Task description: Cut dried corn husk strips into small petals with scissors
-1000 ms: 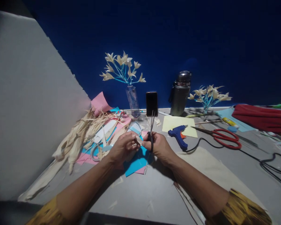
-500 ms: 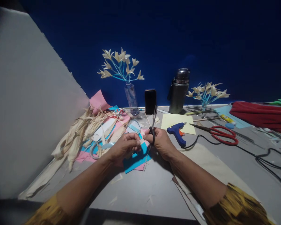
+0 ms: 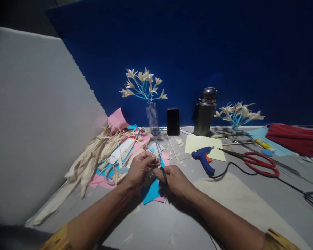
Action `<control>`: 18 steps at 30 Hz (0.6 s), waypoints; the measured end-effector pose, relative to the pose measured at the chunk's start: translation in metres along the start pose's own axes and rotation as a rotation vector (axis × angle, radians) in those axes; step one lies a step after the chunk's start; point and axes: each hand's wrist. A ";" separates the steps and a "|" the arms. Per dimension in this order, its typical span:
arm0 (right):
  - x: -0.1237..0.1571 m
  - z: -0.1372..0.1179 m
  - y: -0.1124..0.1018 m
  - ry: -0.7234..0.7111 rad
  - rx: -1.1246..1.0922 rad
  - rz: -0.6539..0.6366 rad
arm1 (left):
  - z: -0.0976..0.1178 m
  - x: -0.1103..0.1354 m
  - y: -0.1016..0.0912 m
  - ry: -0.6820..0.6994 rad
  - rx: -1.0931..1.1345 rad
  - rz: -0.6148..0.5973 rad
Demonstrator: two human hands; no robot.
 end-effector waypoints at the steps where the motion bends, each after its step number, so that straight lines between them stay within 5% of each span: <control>1: 0.001 -0.002 0.000 0.011 -0.021 -0.008 | 0.000 0.001 0.001 -0.005 0.001 -0.003; 18: 0.003 -0.007 -0.003 0.028 0.037 0.017 | 0.003 0.002 0.003 -0.022 0.060 -0.035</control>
Point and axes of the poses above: each hand's wrist, its own x-axis away from the middle knuckle, its own y-axis out of the palm, z = x × y
